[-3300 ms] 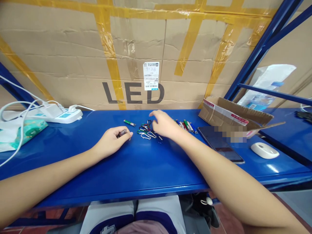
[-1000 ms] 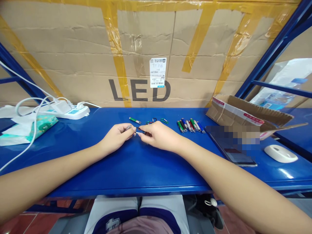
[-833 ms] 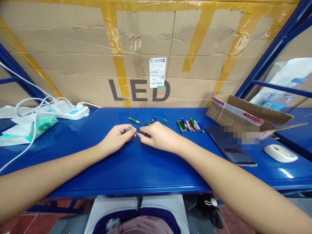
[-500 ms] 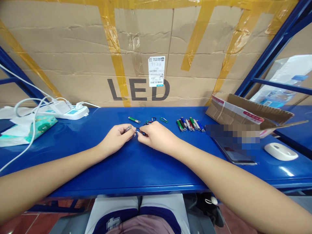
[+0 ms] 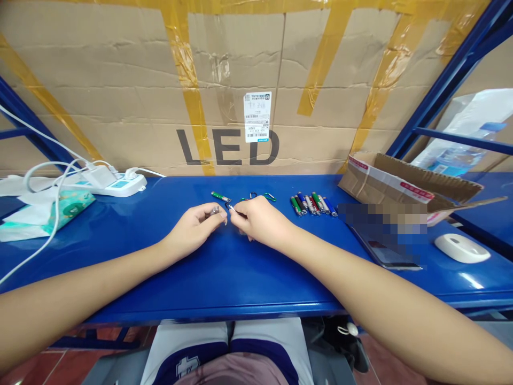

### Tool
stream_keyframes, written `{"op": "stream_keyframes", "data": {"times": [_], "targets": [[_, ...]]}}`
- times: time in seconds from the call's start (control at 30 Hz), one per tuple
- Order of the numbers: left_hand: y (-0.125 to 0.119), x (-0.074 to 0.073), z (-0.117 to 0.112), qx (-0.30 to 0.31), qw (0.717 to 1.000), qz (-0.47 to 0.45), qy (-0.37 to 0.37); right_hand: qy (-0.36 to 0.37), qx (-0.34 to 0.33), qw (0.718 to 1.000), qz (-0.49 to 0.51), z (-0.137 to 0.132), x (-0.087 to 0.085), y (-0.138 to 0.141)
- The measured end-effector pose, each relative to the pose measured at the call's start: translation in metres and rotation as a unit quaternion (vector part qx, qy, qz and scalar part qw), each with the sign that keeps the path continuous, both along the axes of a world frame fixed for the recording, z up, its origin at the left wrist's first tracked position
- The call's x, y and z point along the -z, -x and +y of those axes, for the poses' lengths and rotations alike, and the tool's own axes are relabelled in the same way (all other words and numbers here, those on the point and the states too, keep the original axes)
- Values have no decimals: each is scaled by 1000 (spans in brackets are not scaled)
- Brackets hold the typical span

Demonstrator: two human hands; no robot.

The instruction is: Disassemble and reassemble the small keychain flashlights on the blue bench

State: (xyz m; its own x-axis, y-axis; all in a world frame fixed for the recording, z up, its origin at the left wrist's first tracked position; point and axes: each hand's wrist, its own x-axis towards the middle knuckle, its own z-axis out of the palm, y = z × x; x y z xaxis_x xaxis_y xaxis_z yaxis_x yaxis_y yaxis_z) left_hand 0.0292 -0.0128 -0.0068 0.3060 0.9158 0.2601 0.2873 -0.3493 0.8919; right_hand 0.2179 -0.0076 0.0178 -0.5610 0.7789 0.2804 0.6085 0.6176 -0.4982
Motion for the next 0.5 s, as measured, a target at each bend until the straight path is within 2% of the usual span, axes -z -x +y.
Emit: {"op": "stream_keyframes", "data": {"times": [0.1,0.17,0.23,0.33,0.5], "targets": [[1,0,3,-66,997,-10,-43,-79,-1,996,-31,1,0,0],[2,-1,3,-82,996,-18,-30,-127,-11,990,-58,1,0,0],[3,-2,3,-72,997,-14,3,-155,-26,984,-88,0,0,1],[3,-2,1,-49,998,-10,43,-154,-41,979,-125,-2,0,1],[3,-3,3,-29,994,-58,86,-102,-2,984,-144,-8,-4,3]]}}
